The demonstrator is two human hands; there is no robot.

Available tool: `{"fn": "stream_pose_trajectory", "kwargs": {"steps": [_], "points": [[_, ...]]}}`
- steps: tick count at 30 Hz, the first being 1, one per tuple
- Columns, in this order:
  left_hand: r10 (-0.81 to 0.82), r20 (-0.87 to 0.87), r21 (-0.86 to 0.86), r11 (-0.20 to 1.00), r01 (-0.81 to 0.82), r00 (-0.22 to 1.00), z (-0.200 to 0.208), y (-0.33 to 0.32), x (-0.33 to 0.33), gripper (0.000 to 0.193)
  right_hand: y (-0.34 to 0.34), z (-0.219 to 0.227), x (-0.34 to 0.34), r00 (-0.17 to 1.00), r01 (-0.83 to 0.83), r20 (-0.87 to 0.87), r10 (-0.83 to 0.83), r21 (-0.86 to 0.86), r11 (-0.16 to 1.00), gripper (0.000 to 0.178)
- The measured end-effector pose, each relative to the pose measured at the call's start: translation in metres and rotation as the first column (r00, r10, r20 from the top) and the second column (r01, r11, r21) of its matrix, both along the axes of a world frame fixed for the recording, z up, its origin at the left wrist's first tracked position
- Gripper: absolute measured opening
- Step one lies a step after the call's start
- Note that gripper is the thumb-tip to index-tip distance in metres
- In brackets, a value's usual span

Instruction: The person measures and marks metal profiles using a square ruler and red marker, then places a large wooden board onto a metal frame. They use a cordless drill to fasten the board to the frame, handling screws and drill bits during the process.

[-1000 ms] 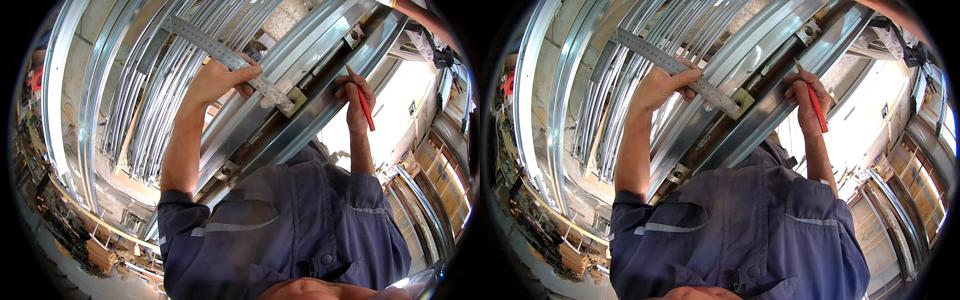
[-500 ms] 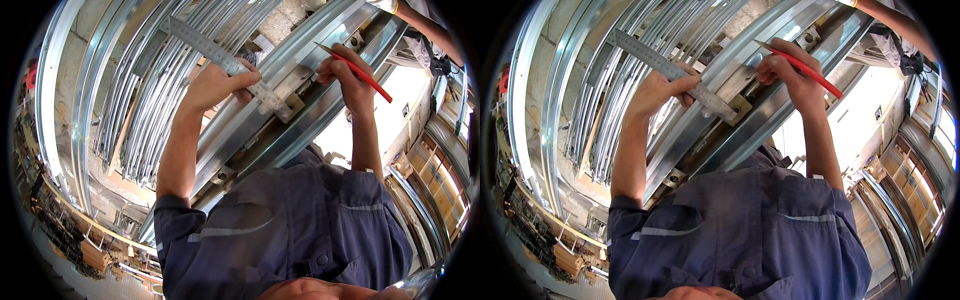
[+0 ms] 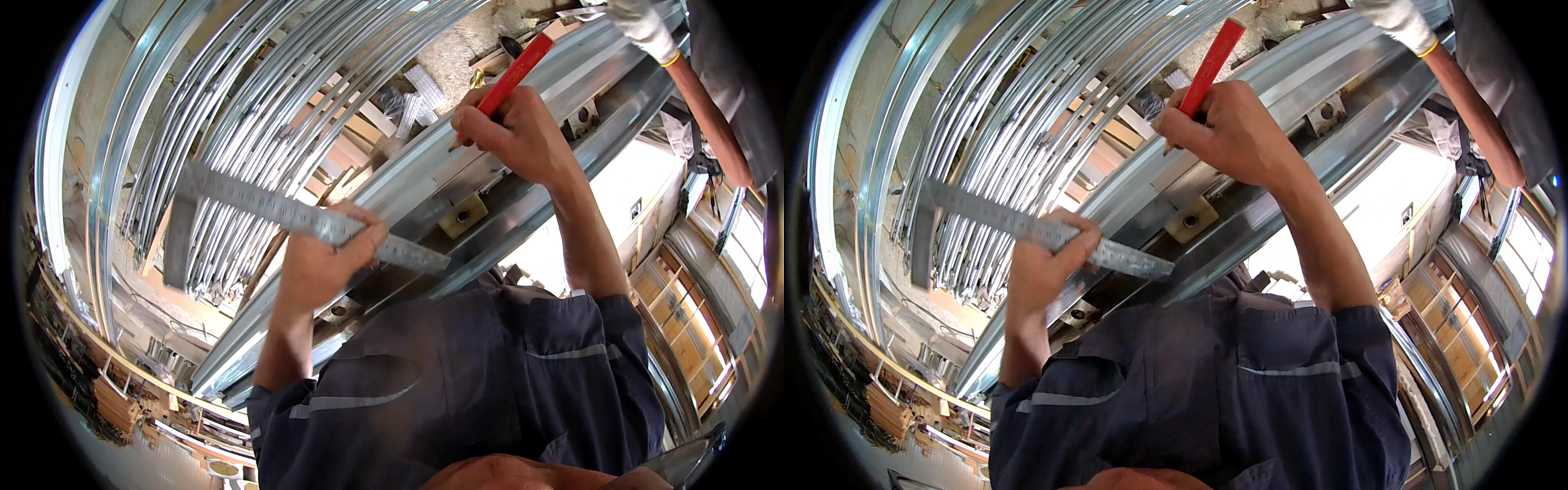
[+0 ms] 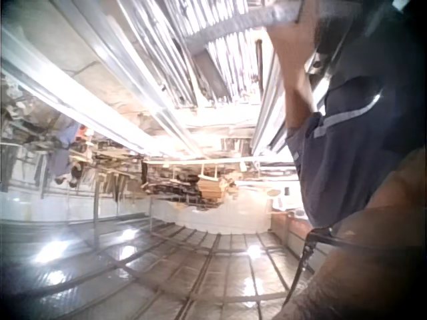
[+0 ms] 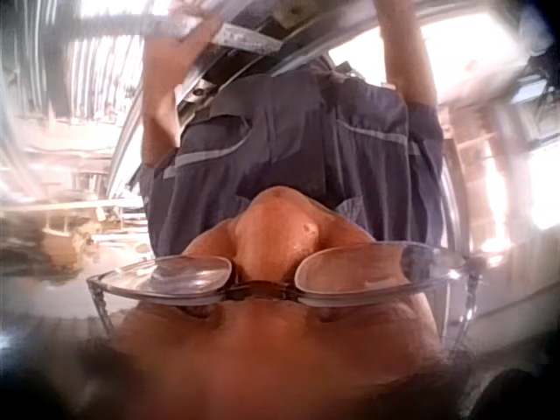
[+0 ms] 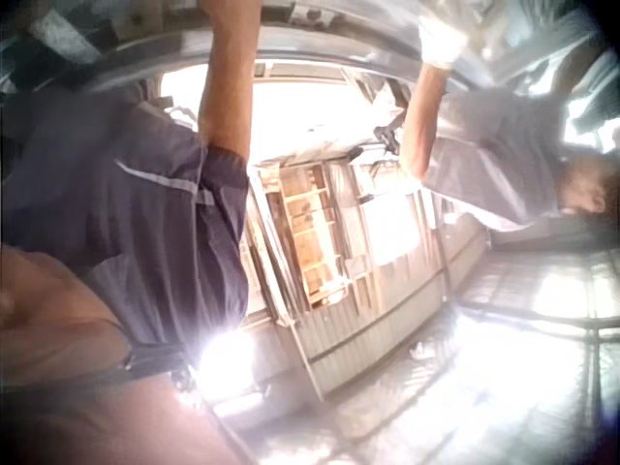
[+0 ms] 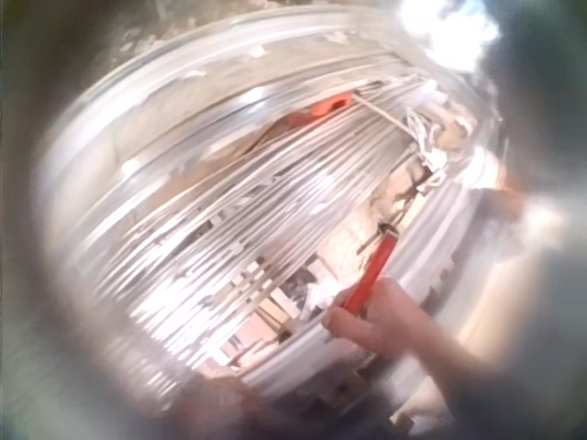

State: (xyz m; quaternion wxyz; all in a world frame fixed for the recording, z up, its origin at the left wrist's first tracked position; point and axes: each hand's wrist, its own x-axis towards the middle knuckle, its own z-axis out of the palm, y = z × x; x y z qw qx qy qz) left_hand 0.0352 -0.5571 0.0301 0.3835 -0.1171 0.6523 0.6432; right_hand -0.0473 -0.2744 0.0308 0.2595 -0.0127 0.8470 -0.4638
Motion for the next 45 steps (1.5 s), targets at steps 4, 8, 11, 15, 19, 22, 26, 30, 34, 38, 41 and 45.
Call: {"fn": "stream_pose_trajectory", "kwargs": {"steps": [4,8,11,15,19,22,26,30,34,38,41,45], "points": [[0.174,-0.197,-0.068,0.979,-0.191,0.965,-0.001,0.005,0.028,0.011,-0.011,-0.006,-0.003,0.998,-0.068,0.017,0.067,0.026,0.997,0.021],[0.280,-0.184,-0.001,0.959,-0.285,0.942,-0.005,0.009,0.032,0.007,-0.015,-0.018,-0.003,0.988,-0.152,-0.034,0.154,0.059,0.987,0.024],[0.279,-0.146,0.004,0.960,-0.281,0.949,-0.005,0.007,0.034,0.007,-0.017,-0.021,-0.003,0.982,-0.162,-0.090,0.167,0.065,0.985,0.027],[0.261,-0.191,0.006,0.964,-0.265,0.946,-0.009,0.006,0.034,0.007,-0.019,-0.021,-0.005,0.971,-0.216,-0.079,0.224,0.100,0.971,0.026],[0.256,-0.197,0.004,0.966,-0.260,0.946,-0.009,0.002,0.034,0.007,-0.022,-0.018,-0.007,0.966,-0.234,-0.106,0.237,0.044,0.971,0.025],[0.226,-0.224,-0.006,0.972,-0.233,0.948,-0.009,0.005,0.033,0.007,-0.015,-0.018,-0.007,0.971,-0.228,-0.078,0.227,-0.001,0.974,0.022],[0.188,-0.238,-0.020,0.980,-0.198,0.953,-0.006,0.002,0.030,0.007,-0.015,-0.014,-0.009,0.980,-0.193,-0.043,0.193,-0.004,0.981,0.020],[0.178,-0.255,-0.017,0.982,-0.188,0.950,-0.007,0.001,0.029,0.008,-0.018,-0.015,-0.009,0.986,-0.167,-0.027,0.166,-0.055,0.984,0.020],[0.182,-0.239,-0.023,0.981,-0.193,0.954,-0.007,0.000,0.029,0.009,-0.020,-0.017,-0.010,0.976,-0.219,-0.003,0.220,0.045,0.975,0.020],[0.168,-0.251,-0.033,0.983,-0.181,0.953,-0.007,0.000,0.029,0.009,-0.022,-0.007,-0.015,0.979,-0.162,0.139,0.150,0.080,0.983,0.022],[0.197,-0.218,-0.023,0.978,-0.207,0.956,-0.006,0.001,0.030,0.009,-0.022,-0.004,-0.017,0.972,-0.152,0.198,0.128,0.113,0.982,0.024],[0.182,-0.252,-0.021,0.981,-0.193,0.950,-0.006,0.002,0.028,0.008,-0.020,-0.012,-0.014,0.984,-0.136,0.133,0.120,0.117,0.984,0.029]]}}
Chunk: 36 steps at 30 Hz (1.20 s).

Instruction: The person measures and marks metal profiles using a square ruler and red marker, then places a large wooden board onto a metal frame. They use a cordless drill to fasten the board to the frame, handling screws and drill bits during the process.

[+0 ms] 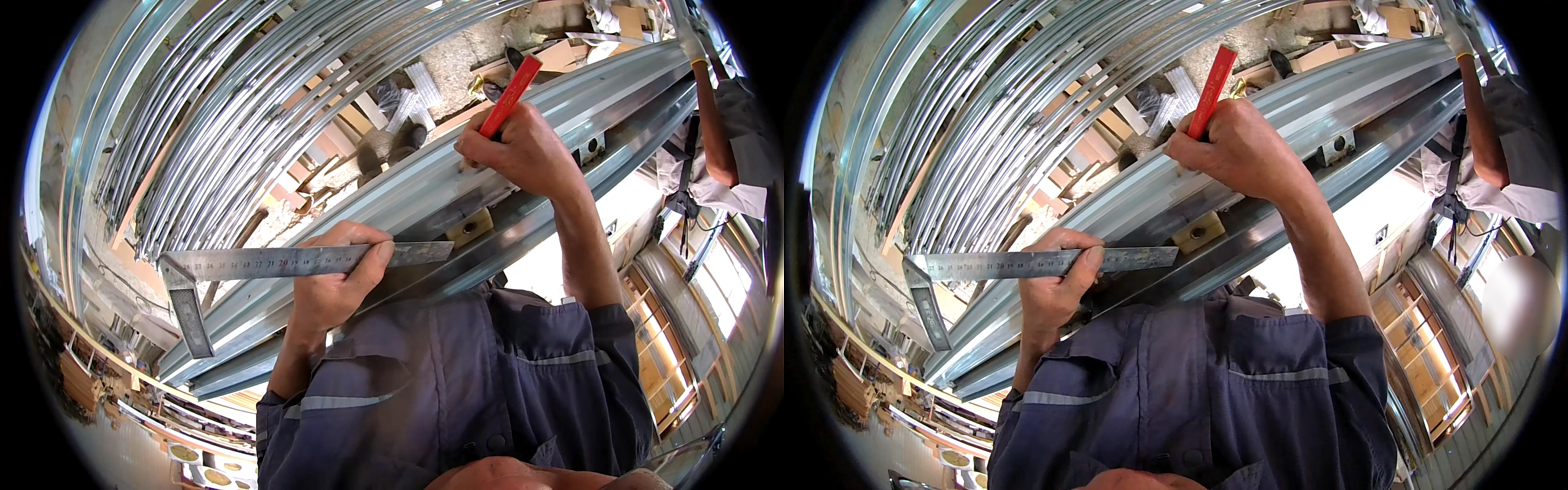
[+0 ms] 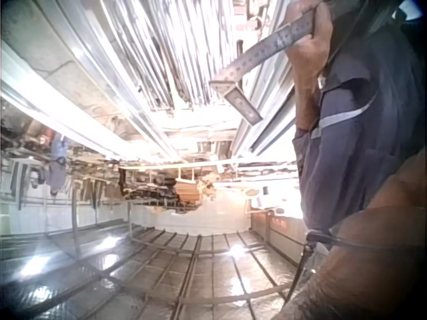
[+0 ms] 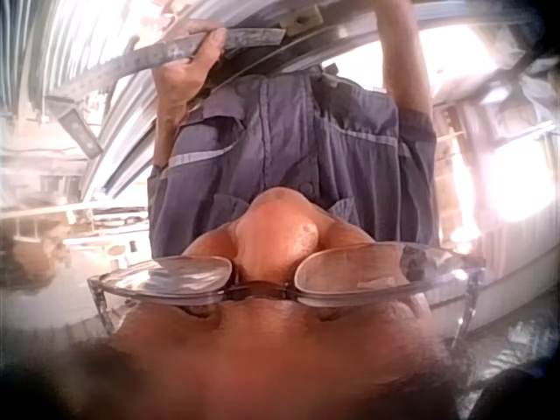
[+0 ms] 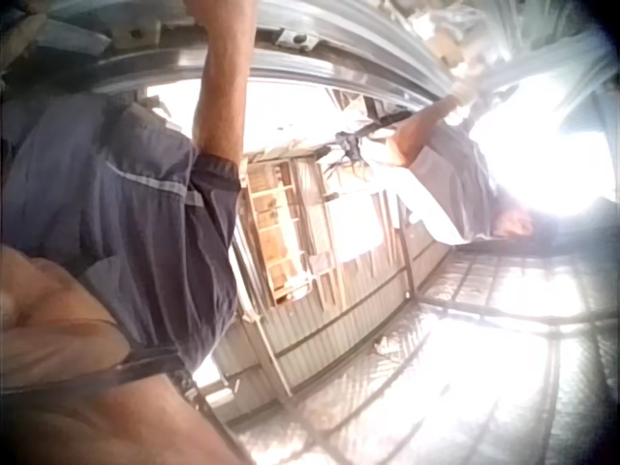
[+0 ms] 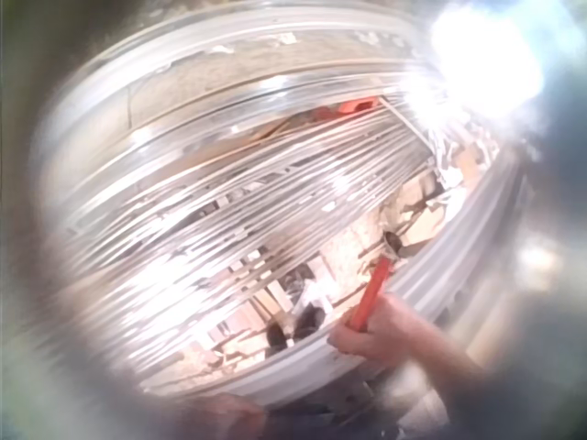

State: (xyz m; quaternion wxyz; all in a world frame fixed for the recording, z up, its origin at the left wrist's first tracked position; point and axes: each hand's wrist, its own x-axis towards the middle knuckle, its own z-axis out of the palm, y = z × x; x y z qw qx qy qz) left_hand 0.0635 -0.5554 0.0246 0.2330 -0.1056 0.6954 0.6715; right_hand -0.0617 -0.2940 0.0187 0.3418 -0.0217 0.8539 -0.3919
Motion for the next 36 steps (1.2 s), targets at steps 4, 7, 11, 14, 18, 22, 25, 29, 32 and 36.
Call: {"fn": "stream_pose_trajectory", "kwargs": {"steps": [4,7,11,14,18,22,25,29,32,36], "points": [[0.006,0.043,0.031,1.000,-0.007,0.999,0.001,-0.008,0.001,0.008,-0.008,0.011,-0.004,0.997,0.067,0.052,-0.065,-0.041,0.997,0.028],[0.011,0.070,0.067,0.998,-0.015,0.997,-0.001,-0.006,0.000,0.008,-0.006,0.013,-0.006,0.981,0.180,0.074,-0.177,-0.028,0.983,0.027],[-0.041,0.006,0.104,0.994,0.040,0.999,-0.001,-0.012,0.002,0.008,0.006,0.006,0.004,0.958,0.285,0.028,-0.284,-0.031,0.958,0.036],[-0.050,-0.086,0.085,0.995,0.057,0.995,0.000,-0.015,0.003,0.010,0.003,0.003,0.009,0.939,0.340,0.011,-0.343,-0.171,0.925,0.033],[-0.060,-0.127,0.137,0.988,0.077,0.990,-0.009,-0.017,0.003,0.012,0.002,0.002,0.009,0.932,0.334,-0.091,-0.350,-0.152,0.930,0.033],[-0.018,-0.162,0.208,0.977,0.052,0.987,-0.007,-0.020,0.005,0.017,0.008,-0.010,0.016,0.892,0.383,-0.155,-0.425,-0.241,0.892,0.032],[0.028,-0.237,0.205,0.979,0.022,0.971,-0.009,-0.018,0.007,0.018,0.013,-0.018,0.016,0.873,0.385,-0.178,-0.454,-0.320,0.866,0.035],[0.048,-0.270,0.186,0.983,0.003,0.962,-0.013,-0.016,0.007,0.019,0.009,-0.018,0.025,0.847,0.378,-0.210,-0.489,-0.409,0.831,0.036],[0.093,-0.178,0.228,0.972,-0.050,0.980,-0.006,-0.014,0.005,0.015,0.007,-0.013,0.035,0.857,0.354,-0.187,-0.481,-0.465,0.811,0.032],[0.057,-0.139,0.271,0.963,-0.017,0.989,-0.001,-0.016,0.005,0.018,-0.002,0.000,0.058,0.913,0.222,-0.188,-0.363,-0.517,0.827,0.031]]}}
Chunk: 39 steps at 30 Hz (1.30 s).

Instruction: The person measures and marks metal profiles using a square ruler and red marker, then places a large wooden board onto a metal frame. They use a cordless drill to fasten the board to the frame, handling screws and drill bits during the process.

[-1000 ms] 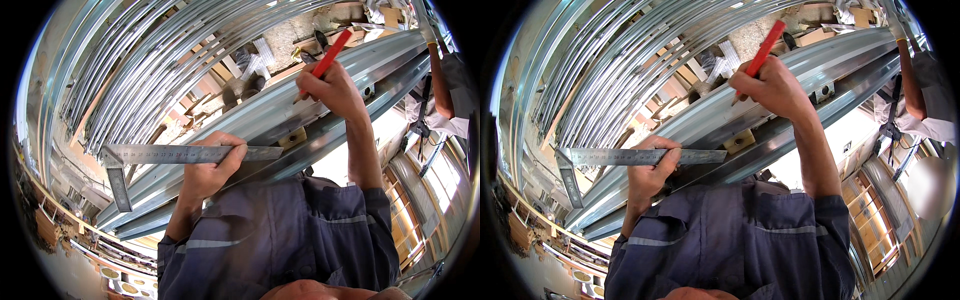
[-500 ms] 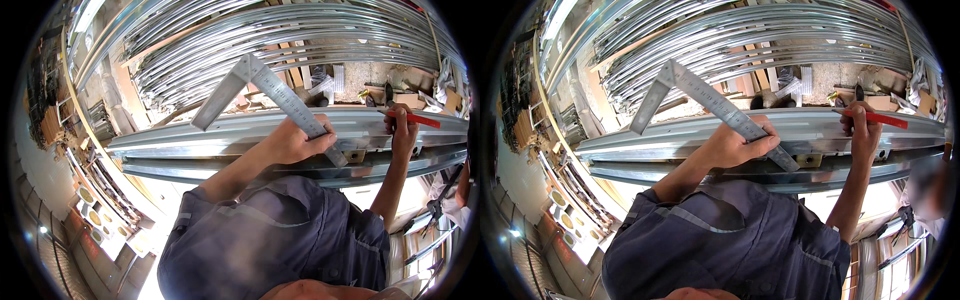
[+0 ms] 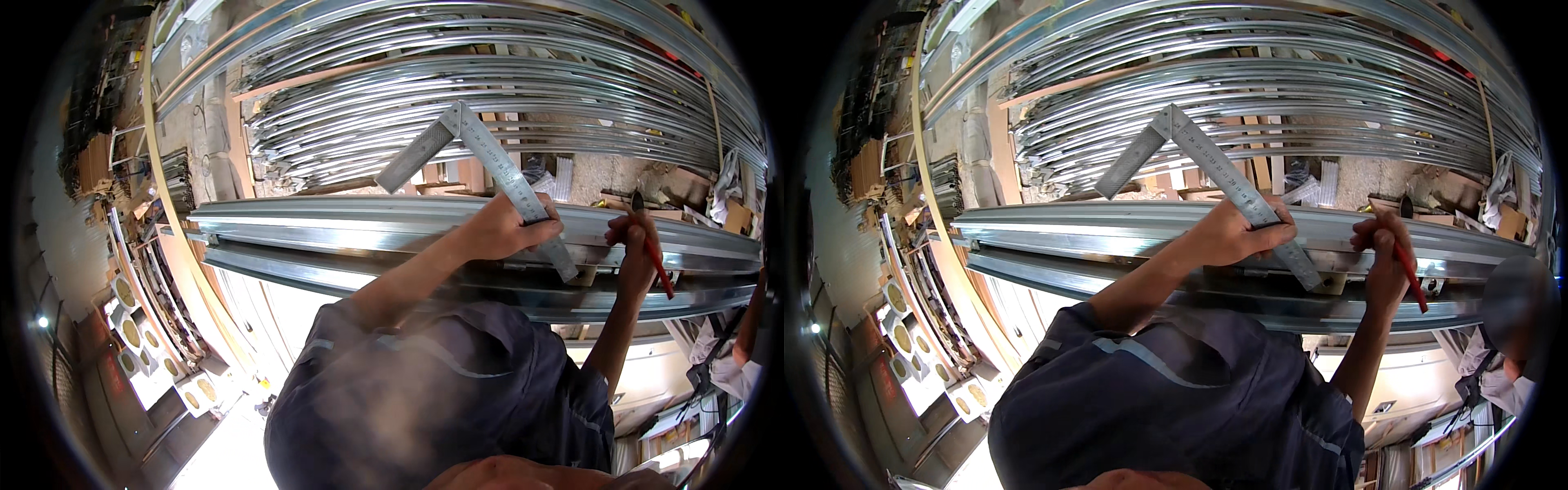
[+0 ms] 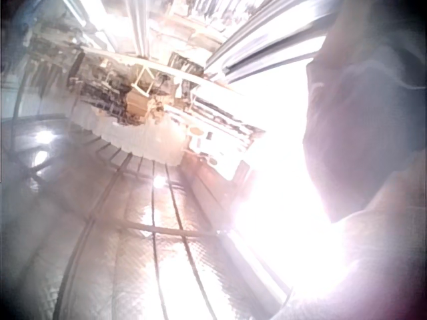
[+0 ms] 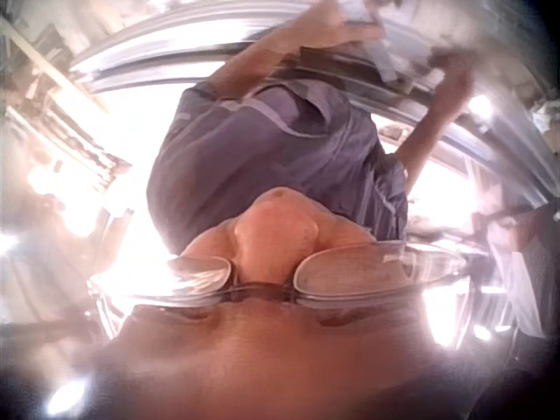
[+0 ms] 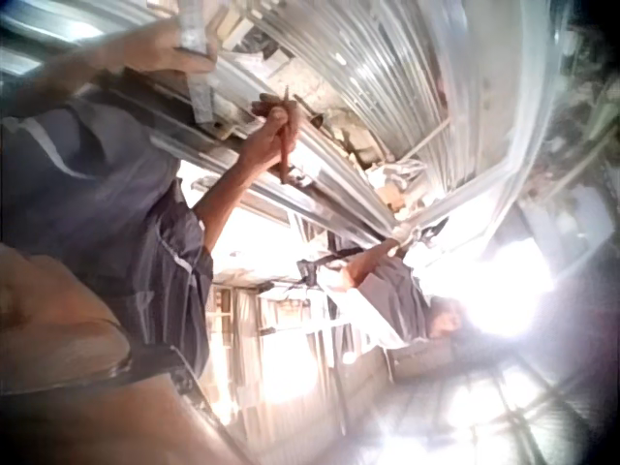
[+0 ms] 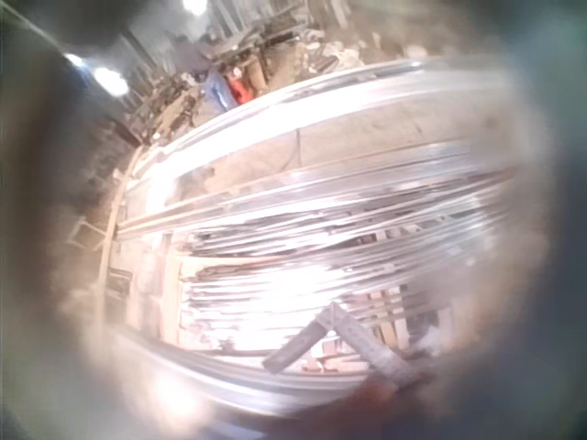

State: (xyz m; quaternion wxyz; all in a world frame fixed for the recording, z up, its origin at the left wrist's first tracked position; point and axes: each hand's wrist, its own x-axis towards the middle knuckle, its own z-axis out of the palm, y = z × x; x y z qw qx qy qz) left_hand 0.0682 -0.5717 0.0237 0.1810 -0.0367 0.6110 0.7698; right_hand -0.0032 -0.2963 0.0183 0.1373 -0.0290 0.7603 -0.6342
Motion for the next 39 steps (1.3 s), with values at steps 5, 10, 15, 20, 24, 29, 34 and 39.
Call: {"fn": "stream_pose_trajectory", "kwargs": {"steps": [5,10,15,20,24,29,34,39], "points": [[0.047,0.082,0.024,0.999,-0.049,0.996,0.009,0.003,0.000,0.017,-0.022,0.029,0.035,0.996,-0.079,0.032,0.080,-0.039,0.996,0.023],[0.051,-0.025,0.005,0.999,-0.051,0.998,0.004,0.014,0.011,0.017,-0.037,0.053,0.060,0.984,-0.180,0.027,0.178,0.114,0.977,0.019],[0.057,-0.102,0.017,0.998,-0.055,0.993,0.019,0.039,0.026,0.017,-0.027,0.039,0.092,0.993,-0.111,-0.013,0.114,0.153,0.982,0.013],[-0.034,0.004,-0.060,0.998,0.034,0.999,0.024,0.065,0.042,0.023,-0.006,0.044,0.106,1.000,0.000,0.013,-0.001,0.121,0.993,0.010],[-0.178,0.066,-0.192,0.963,0.187,0.982,0.045,0.075,0.057,0.027,0.013,0.053,0.109,0.991,0.075,-0.125,-0.044,0.255,0.964,0.009],[-0.043,-0.158,-0.335,0.942,-0.013,0.987,0.081,0.061,0.074,0.020,0.048,0.061,0.121,0.972,0.194,-0.187,-0.142,0.297,0.935,0.009],[0.129,-0.517,-0.599,0.652,-0.465,0.846,0.085,0.032,0.054,0.019,0.080,0.049,0.140,0.959,0.222,-0.230,-0.167,0.240,0.945,0.007],[0.084,-0.261,-0.587,0.777,-0.227,0.962,0.069,0.034,0.055,0.043,0.095,0.051,0.155,0.948,0.199,-0.295,-0.118,0.262,0.944,0.007]]}}
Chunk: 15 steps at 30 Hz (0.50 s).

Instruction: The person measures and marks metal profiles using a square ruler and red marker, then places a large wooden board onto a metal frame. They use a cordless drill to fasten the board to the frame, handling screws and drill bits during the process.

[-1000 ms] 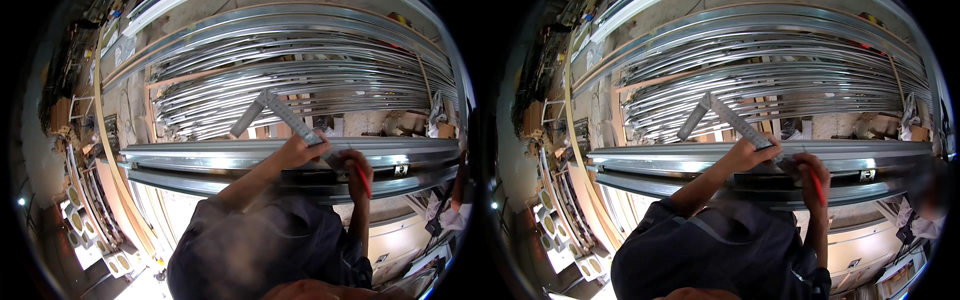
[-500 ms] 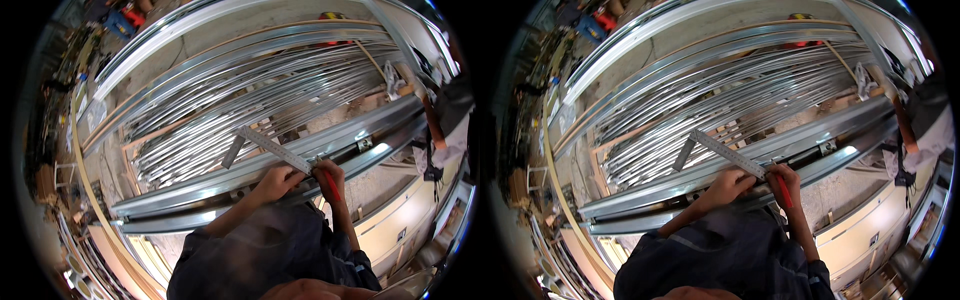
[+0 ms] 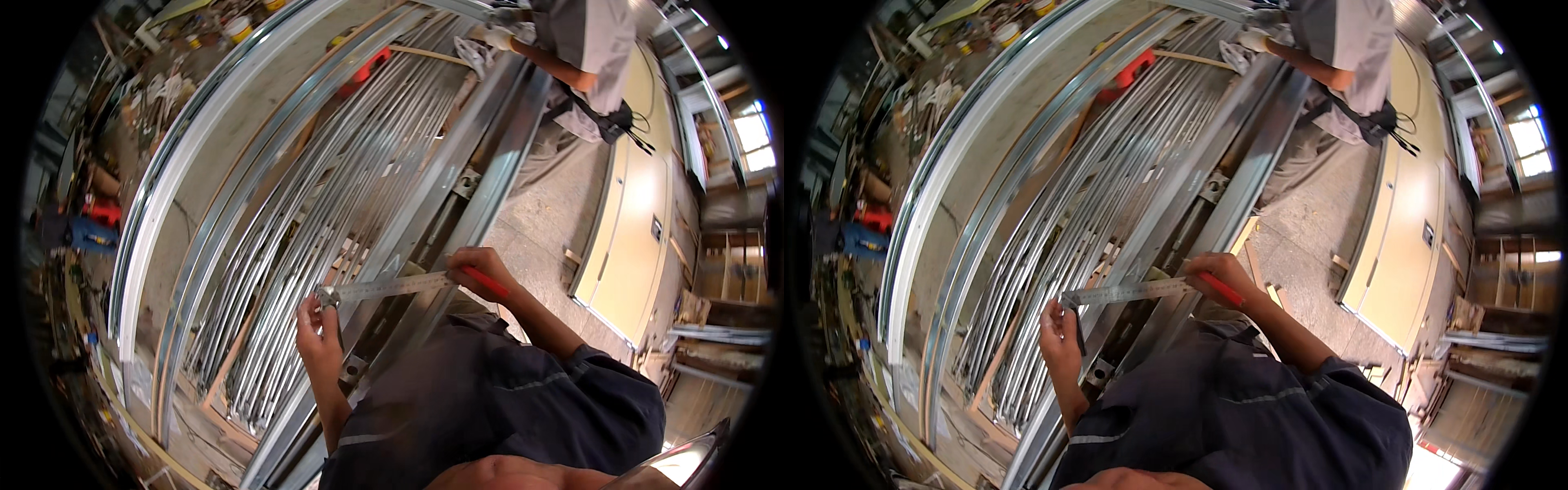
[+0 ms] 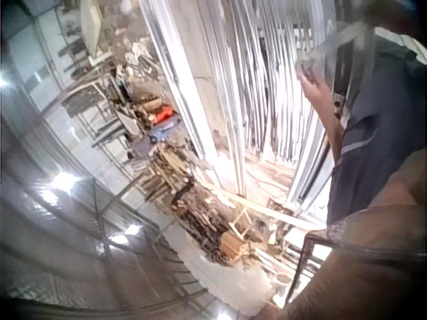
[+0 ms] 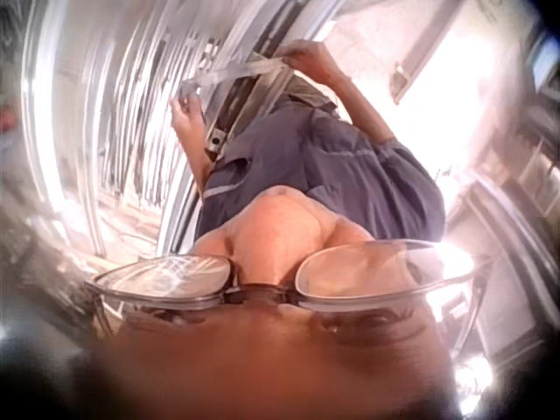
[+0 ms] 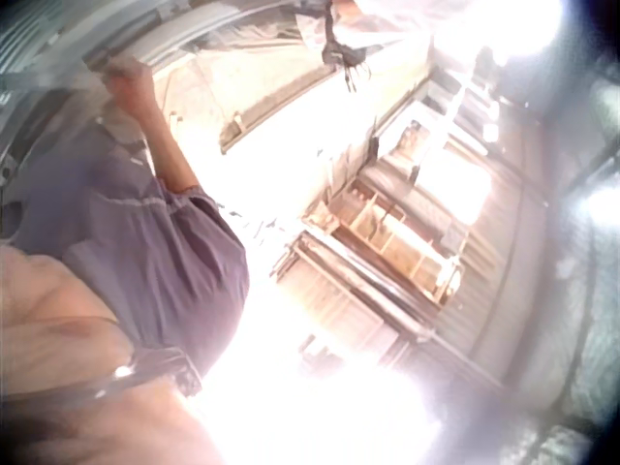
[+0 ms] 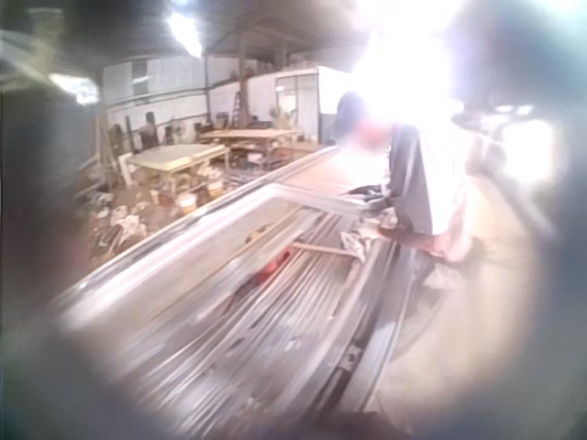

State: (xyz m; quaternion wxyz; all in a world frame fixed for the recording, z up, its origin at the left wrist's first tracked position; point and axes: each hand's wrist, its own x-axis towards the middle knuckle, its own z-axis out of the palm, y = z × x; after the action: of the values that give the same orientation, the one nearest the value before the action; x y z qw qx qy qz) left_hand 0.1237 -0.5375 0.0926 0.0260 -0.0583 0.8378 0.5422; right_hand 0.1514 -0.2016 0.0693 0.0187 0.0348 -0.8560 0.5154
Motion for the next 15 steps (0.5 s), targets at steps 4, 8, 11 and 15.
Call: {"fn": "stream_pose_trajectory", "kwargs": {"steps": [4,8,11,15], "points": [[-0.058,0.207,0.196,0.980,0.017,0.977,0.003,0.020,0.012,0.025,0.009,-0.006,0.010,1.000,0.027,0.001,-0.027,0.015,1.000,0.011],[-0.063,0.310,0.290,0.956,-0.031,0.949,0.003,0.026,0.017,0.028,0.021,-0.006,0.017,0.997,0.071,0.003,-0.071,-0.024,0.997,0.011],[-0.047,0.325,0.314,0.948,-0.061,0.944,0.006,0.029,0.015,0.032,0.024,-0.008,0.022,0.997,0.081,0.011,-0.081,-0.022,0.996,0.012],[-0.053,0.278,0.330,0.943,-0.044,0.959,0.002,0.025,0.011,0.032,0.022,-0.004,0.020,0.996,0.069,0.053,-0.069,-0.004,0.998,0.015]]}}
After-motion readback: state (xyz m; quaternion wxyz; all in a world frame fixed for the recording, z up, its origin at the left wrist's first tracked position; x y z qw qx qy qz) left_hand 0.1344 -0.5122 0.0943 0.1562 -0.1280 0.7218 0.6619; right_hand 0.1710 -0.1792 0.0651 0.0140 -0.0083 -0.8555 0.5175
